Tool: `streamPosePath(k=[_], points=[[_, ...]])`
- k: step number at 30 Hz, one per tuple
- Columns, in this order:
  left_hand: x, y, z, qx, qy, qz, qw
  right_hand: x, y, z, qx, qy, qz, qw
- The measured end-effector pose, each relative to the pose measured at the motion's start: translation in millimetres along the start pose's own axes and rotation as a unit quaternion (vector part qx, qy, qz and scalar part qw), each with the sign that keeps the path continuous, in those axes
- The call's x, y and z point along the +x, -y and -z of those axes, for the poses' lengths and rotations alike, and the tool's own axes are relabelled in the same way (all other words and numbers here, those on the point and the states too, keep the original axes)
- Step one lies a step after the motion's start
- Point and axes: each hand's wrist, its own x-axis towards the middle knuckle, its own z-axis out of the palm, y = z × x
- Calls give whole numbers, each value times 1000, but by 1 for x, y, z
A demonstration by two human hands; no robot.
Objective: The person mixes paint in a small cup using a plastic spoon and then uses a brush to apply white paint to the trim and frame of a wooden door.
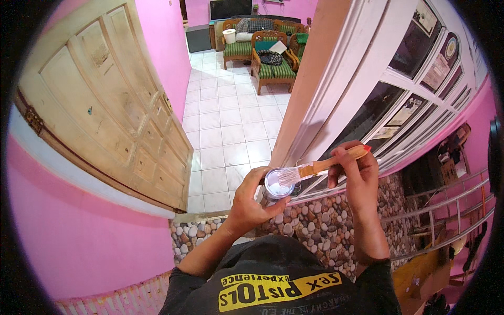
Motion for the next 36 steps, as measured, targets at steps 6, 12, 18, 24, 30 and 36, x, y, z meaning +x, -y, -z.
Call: streamPosePath(k=[6,12,18,24,30,36], points=[[3,-23,-18,11,-8,-9,1000,9,-9,29,92,1,-52,994],[8,-50,-22,75,-12,-27,997,12,-13,53,204,35,-131,970],[26,-65,-38,-9,-22,-21,1000,15,12,64,262,48,-116,957],[24,-79,-39,44,-13,-22,999,32,67,84,280,71,-23,957],[17,-53,-43,-11,3,-18,1000,66,152,88,214,41,163,962],[2,-41,-36,10,-59,8,998,103,254,69,131,25,352,926]])
